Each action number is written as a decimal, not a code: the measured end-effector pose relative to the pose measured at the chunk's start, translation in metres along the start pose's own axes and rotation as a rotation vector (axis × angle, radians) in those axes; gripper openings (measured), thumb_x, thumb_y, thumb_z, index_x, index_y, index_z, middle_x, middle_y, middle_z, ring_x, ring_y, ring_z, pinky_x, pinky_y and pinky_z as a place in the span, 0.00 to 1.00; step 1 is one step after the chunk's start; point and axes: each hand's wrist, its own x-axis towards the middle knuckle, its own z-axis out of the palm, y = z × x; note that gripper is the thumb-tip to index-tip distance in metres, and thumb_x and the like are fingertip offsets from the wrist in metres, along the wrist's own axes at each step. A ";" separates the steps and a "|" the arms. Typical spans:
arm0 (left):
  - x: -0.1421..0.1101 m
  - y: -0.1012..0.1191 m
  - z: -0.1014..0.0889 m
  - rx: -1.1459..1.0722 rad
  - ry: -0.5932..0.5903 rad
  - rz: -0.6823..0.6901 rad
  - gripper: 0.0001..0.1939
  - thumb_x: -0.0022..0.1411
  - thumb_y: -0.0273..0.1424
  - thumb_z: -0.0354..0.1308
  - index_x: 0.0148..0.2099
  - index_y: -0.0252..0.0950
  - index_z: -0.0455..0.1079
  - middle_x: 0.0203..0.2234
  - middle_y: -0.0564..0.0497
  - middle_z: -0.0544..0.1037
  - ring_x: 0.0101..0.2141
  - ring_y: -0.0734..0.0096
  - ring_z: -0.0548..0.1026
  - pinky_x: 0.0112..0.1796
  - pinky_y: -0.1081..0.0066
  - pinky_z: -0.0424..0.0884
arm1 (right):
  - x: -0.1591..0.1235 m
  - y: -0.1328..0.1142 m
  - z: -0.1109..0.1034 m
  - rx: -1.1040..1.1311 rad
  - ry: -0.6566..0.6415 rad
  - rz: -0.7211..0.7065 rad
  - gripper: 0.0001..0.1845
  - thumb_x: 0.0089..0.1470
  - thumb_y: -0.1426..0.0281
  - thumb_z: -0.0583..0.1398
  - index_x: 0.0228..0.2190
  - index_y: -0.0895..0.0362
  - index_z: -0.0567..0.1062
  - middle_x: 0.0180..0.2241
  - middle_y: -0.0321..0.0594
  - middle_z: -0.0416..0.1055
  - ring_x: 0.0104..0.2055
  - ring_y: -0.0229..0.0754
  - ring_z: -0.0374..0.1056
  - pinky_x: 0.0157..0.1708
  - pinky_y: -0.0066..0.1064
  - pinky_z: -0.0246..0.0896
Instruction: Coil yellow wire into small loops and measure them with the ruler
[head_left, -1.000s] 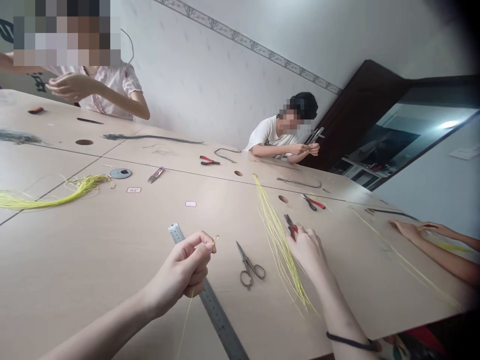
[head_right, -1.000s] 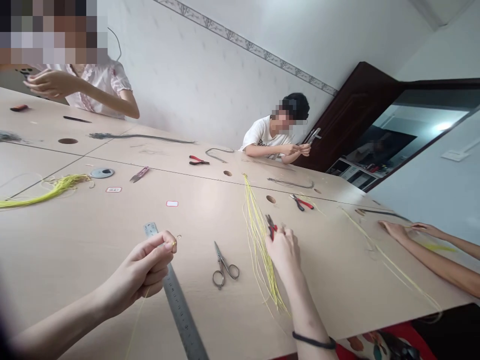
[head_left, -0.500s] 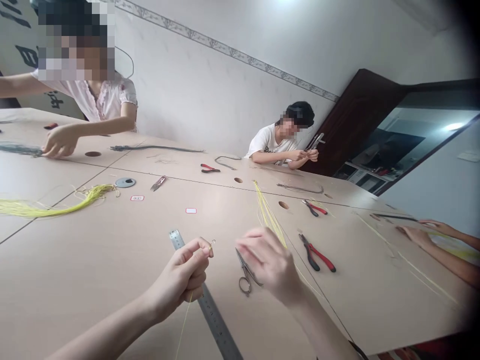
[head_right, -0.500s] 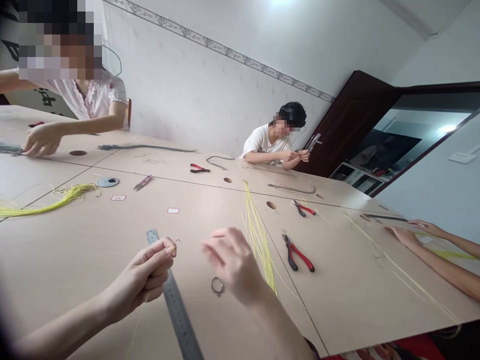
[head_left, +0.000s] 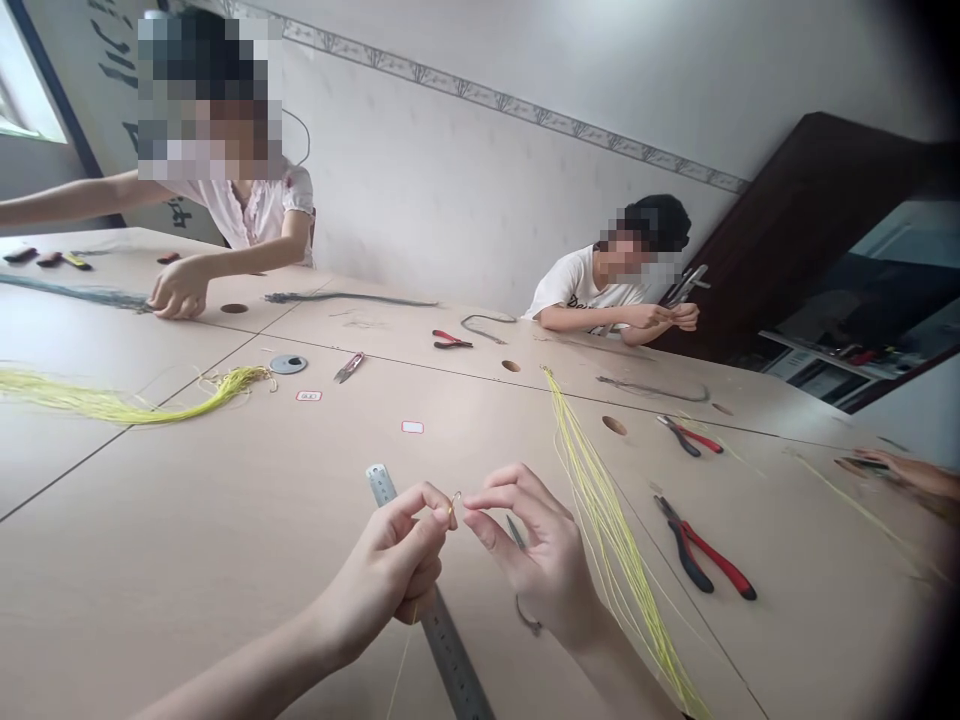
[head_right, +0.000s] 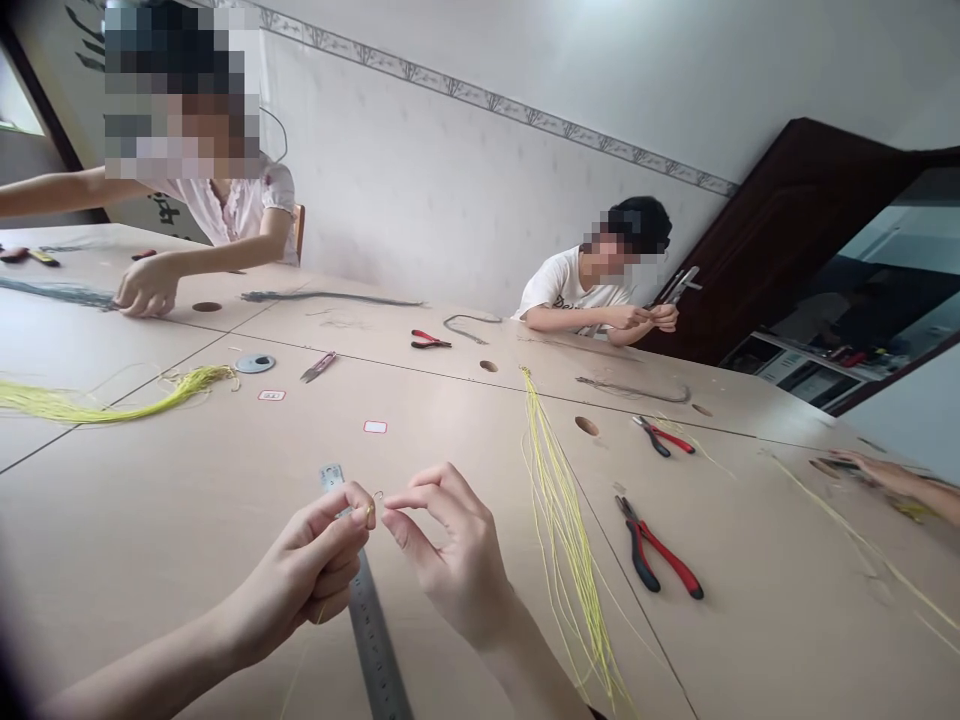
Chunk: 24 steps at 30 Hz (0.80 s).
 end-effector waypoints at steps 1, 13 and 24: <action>0.000 0.000 0.000 0.004 -0.007 0.001 0.23 0.55 0.51 0.60 0.31 0.39 0.56 0.13 0.66 0.44 0.15 0.85 0.39 0.14 0.85 0.43 | -0.001 0.000 0.000 0.011 -0.010 0.010 0.04 0.56 0.74 0.60 0.33 0.55 0.76 0.30 0.36 0.67 0.31 0.35 0.67 0.31 0.27 0.66; 0.000 -0.004 -0.001 0.072 -0.020 0.006 0.20 0.59 0.49 0.57 0.31 0.39 0.58 0.14 0.66 0.43 0.15 0.86 0.40 0.15 0.85 0.44 | -0.003 -0.004 0.000 0.047 -0.005 0.063 0.04 0.55 0.74 0.61 0.32 0.55 0.76 0.30 0.35 0.67 0.32 0.33 0.67 0.33 0.26 0.67; -0.001 -0.001 -0.001 0.156 -0.039 -0.053 0.21 0.59 0.51 0.55 0.31 0.39 0.57 0.13 0.66 0.43 0.15 0.85 0.39 0.15 0.84 0.43 | -0.002 -0.003 -0.001 0.017 -0.094 0.071 0.05 0.57 0.74 0.57 0.29 0.56 0.72 0.30 0.35 0.67 0.32 0.34 0.67 0.34 0.27 0.66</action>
